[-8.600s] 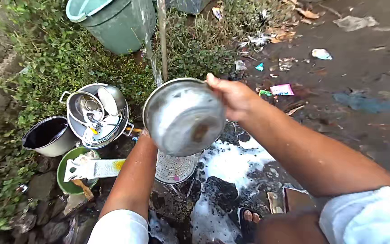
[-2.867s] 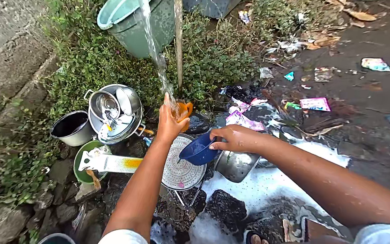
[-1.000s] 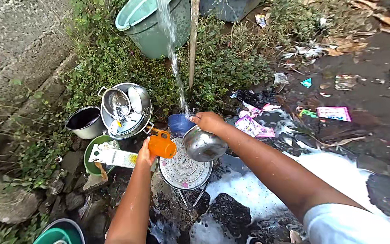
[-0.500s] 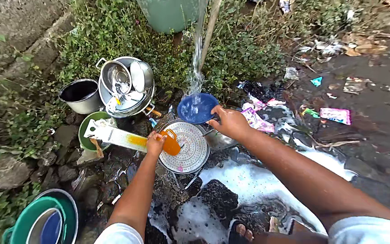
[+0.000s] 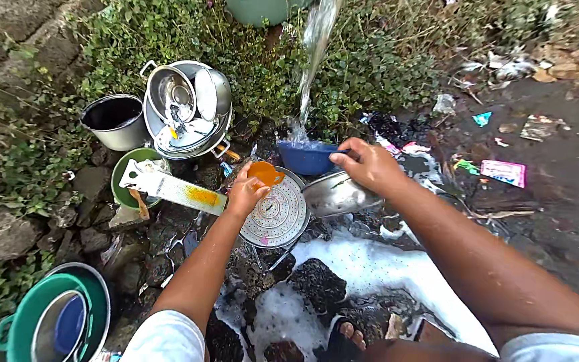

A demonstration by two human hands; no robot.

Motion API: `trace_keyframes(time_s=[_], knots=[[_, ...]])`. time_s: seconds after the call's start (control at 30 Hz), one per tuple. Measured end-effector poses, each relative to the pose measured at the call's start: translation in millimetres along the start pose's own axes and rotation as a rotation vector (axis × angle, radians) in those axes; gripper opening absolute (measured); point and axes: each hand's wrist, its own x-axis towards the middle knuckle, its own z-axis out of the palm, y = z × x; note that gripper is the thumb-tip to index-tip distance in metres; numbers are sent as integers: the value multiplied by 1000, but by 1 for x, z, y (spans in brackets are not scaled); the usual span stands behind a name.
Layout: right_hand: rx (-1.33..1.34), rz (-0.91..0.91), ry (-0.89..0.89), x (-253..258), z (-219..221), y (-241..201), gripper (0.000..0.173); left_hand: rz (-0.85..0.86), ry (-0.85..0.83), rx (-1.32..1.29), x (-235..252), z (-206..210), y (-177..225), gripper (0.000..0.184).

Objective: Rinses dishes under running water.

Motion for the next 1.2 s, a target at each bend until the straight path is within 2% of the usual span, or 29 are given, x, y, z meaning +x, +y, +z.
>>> trace_keyframes(time_s=[0.13, 0.3, 0.57, 0.7, 0.97, 1.2], knots=[[286, 190, 27, 0, -31, 12, 44, 180, 53, -38, 20, 20, 13, 16], [507, 382, 201, -11, -66, 10, 48, 312, 45, -77, 47, 39, 43, 15], [524, 398, 286, -15, -83, 24, 45, 417, 142, -58, 59, 38, 56, 16], [542, 384, 283, -14, -83, 26, 42, 348, 172, -83, 63, 37, 53, 15], [553, 328, 273, -12, -80, 33, 42, 161, 110, -179, 85, 15, 75, 18], [542, 320, 257, -10, -79, 32, 43, 157, 67, -263, 92, 5, 79, 22]])
